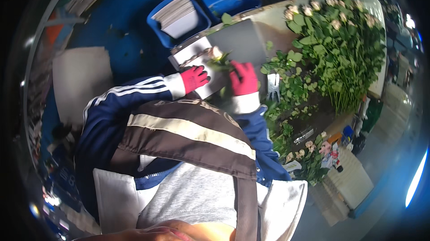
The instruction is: The person wraps individual white roses in white paper and places them into a blue bin. They repeatedly pick up roses, fold paper around them, and deposit the wrapped flowers into the bin.
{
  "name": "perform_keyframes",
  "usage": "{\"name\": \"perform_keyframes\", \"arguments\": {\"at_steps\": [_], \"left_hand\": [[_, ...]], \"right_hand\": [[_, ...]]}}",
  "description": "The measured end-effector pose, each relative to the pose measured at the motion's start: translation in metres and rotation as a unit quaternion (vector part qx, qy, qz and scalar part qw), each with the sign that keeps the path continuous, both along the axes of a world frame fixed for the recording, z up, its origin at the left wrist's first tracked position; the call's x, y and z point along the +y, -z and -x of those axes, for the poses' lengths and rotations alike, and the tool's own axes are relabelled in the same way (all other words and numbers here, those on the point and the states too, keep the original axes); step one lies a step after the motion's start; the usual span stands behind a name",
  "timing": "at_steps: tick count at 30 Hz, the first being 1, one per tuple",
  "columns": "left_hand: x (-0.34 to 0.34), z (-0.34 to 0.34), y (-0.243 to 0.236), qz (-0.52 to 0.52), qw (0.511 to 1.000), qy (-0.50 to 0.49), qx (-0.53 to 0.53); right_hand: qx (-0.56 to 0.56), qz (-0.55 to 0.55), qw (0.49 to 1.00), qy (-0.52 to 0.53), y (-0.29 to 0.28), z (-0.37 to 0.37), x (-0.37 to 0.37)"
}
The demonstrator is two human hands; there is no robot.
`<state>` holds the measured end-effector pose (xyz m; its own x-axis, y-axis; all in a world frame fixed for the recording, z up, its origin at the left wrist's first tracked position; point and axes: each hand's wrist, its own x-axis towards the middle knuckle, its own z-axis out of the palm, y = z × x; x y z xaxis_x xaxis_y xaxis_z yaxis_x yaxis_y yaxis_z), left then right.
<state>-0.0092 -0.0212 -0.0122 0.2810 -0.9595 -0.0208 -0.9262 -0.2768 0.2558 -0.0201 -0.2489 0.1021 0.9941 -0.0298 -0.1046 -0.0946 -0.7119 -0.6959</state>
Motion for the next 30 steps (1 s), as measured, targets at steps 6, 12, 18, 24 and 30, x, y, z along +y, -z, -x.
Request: {"name": "perform_keyframes", "arguments": {"at_steps": [6,12,18,24,30], "left_hand": [[0.02,0.013,-0.017,0.034,0.998,0.002,0.053],[0.021,0.017,-0.016,0.128,0.987,-0.097,0.018],[0.01,0.02,0.006,0.038,0.997,-0.065,-0.012],[0.007,0.004,0.015,0.119,0.99,-0.036,0.067],[0.008,-0.01,0.004,0.175,0.98,-0.026,0.089]], "right_hand": [[0.086,-0.037,0.995,-0.044,0.076,0.042,0.05],[0.196,-0.139,0.954,-0.182,0.097,0.017,0.007],[-0.111,0.11,0.983,0.102,0.053,-0.137,-0.152],[0.001,0.503,0.864,-0.027,0.101,-0.192,-0.285],[-0.204,0.244,0.948,-0.012,0.076,-0.181,-0.296]]}}
